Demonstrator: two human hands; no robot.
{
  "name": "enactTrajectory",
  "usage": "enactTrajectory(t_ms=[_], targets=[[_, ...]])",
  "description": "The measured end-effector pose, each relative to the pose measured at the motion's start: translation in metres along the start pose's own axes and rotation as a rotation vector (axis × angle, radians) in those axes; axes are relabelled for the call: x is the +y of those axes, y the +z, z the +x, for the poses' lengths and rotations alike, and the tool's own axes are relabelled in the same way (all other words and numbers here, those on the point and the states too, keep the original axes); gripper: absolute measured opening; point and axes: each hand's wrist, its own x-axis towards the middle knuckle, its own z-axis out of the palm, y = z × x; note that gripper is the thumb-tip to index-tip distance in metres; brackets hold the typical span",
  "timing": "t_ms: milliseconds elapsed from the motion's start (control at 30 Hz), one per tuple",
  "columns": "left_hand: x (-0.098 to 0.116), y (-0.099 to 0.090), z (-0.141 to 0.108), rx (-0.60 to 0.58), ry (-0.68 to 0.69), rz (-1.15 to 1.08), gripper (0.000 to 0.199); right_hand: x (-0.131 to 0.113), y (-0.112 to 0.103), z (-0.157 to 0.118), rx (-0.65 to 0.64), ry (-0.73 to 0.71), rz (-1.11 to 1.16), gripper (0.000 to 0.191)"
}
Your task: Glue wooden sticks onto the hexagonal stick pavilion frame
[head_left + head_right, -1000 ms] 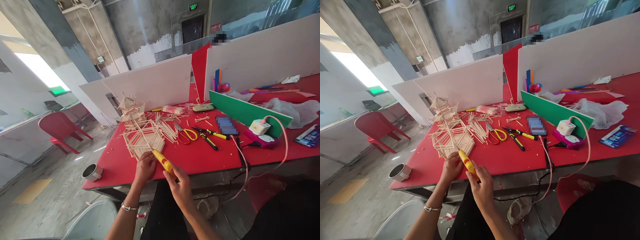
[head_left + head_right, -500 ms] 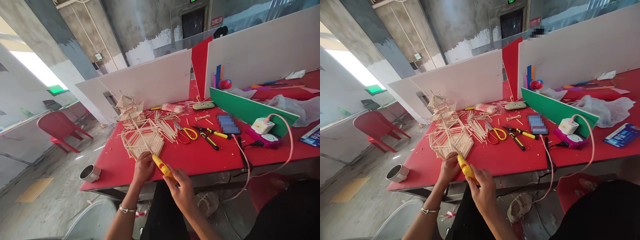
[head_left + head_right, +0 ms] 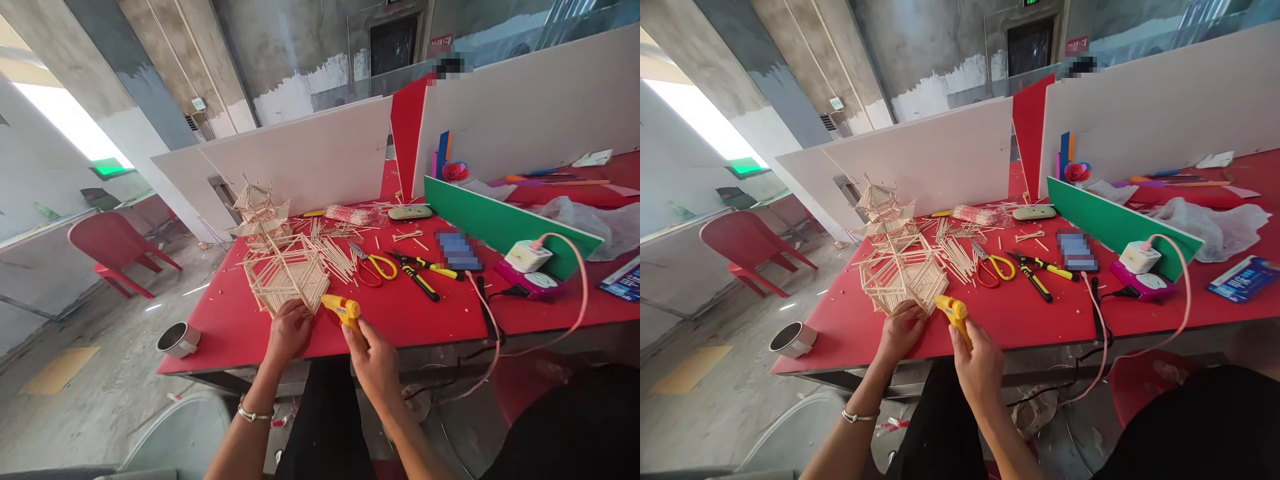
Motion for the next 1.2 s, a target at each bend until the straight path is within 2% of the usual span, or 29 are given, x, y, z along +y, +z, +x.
enactTrajectory(t_ms=[233, 433, 567, 733, 900, 1000, 1067, 1200], targets=[[-0.001, -0.001, -0.001, 0.018, 0.007, -0.020, 0.027, -0.006, 0.003, 0.019, -0.073, 0.159, -0.039, 0.060], [-0.001, -0.001, -0.002, 0.048, -0.001, -0.029, 0.033, -0.006, -0.004, 0.006, -0.199, 0.092, 0.017, 0.054], [-0.002, -0.001, -0.003, 0.054, -0.008, -0.045, 0.037, -0.004, -0.007, -0.002, -0.153, 0.054, 0.092, 0.052], [-0.003, -0.001, -0.003, 0.061, -0.002, -0.053, 0.037, -0.004, -0.004, -0.004, -0.052, -0.053, 0.092, 0.044], [-0.002, -0.001, -0.003, 0.064, -0.007, -0.078, 0.036, -0.009, -0.002, -0.016, -0.043, -0.305, 0.012, 0.036], [-0.001, -0.002, -0.003, 0.066, -0.014, -0.093, 0.035, -0.013, 0.000, -0.024, 0.034, -0.423, -0.131, 0.034], [-0.002, -0.002, -0.004, 0.071, -0.019, -0.104, 0.034, -0.014, 0.002, -0.027, 0.076, -0.468, -0.213, 0.034], [-0.004, -0.002, -0.005, 0.085, -0.013, -0.129, 0.032, -0.015, 0.008, -0.030, 0.060, -0.500, -0.292, 0.039]])
